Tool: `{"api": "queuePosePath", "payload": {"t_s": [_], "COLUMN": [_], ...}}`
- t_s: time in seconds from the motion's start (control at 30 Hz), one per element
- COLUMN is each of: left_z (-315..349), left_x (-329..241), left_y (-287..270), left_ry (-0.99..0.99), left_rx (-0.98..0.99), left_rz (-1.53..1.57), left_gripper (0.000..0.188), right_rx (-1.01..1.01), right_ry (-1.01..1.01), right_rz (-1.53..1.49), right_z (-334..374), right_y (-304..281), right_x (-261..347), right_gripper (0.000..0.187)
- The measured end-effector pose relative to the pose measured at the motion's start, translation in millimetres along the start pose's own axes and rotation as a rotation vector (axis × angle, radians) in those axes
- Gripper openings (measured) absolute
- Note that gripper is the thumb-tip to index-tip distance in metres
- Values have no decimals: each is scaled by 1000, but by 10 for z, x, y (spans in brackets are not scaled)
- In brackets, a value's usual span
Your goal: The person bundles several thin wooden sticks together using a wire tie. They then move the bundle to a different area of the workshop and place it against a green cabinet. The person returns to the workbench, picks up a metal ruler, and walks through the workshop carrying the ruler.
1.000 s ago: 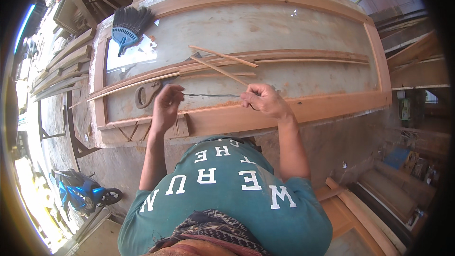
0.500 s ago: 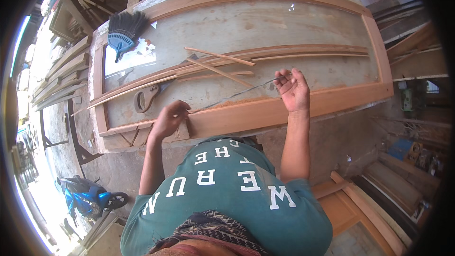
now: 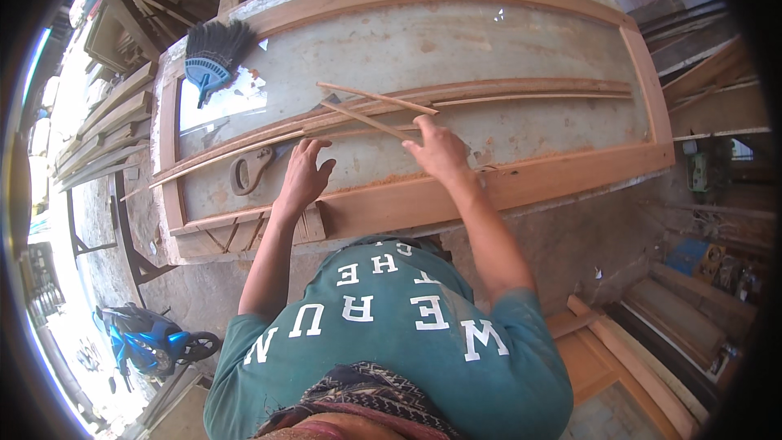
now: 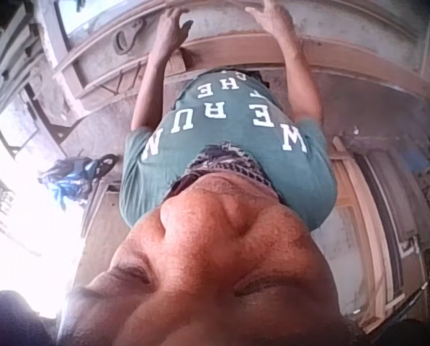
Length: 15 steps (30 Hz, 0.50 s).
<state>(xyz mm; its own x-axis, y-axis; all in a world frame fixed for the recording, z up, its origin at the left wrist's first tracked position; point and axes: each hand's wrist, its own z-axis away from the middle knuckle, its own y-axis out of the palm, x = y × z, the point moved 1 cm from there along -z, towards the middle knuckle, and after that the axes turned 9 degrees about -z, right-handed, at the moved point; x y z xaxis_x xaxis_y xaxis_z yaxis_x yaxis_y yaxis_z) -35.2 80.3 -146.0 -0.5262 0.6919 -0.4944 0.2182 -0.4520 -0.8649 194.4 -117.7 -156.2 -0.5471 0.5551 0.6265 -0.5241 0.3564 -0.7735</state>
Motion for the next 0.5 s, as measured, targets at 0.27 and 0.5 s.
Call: {"api": "queuePosePath", "payload": {"t_s": [0.27, 0.5], "left_z": [293, 629], "left_x": [166, 314], "left_y": [30, -23], "left_ry": [-35, -107], "left_rx": [-35, -104], "left_rz": [102, 141], "left_gripper": [34, 30], "right_rx": [-9, -88], "right_ry": [-124, -159], "right_rz": [65, 73], "right_z": [-238, -734], "right_y": [284, -40], "right_x": [12, 6], "right_gripper": [20, 20]}}
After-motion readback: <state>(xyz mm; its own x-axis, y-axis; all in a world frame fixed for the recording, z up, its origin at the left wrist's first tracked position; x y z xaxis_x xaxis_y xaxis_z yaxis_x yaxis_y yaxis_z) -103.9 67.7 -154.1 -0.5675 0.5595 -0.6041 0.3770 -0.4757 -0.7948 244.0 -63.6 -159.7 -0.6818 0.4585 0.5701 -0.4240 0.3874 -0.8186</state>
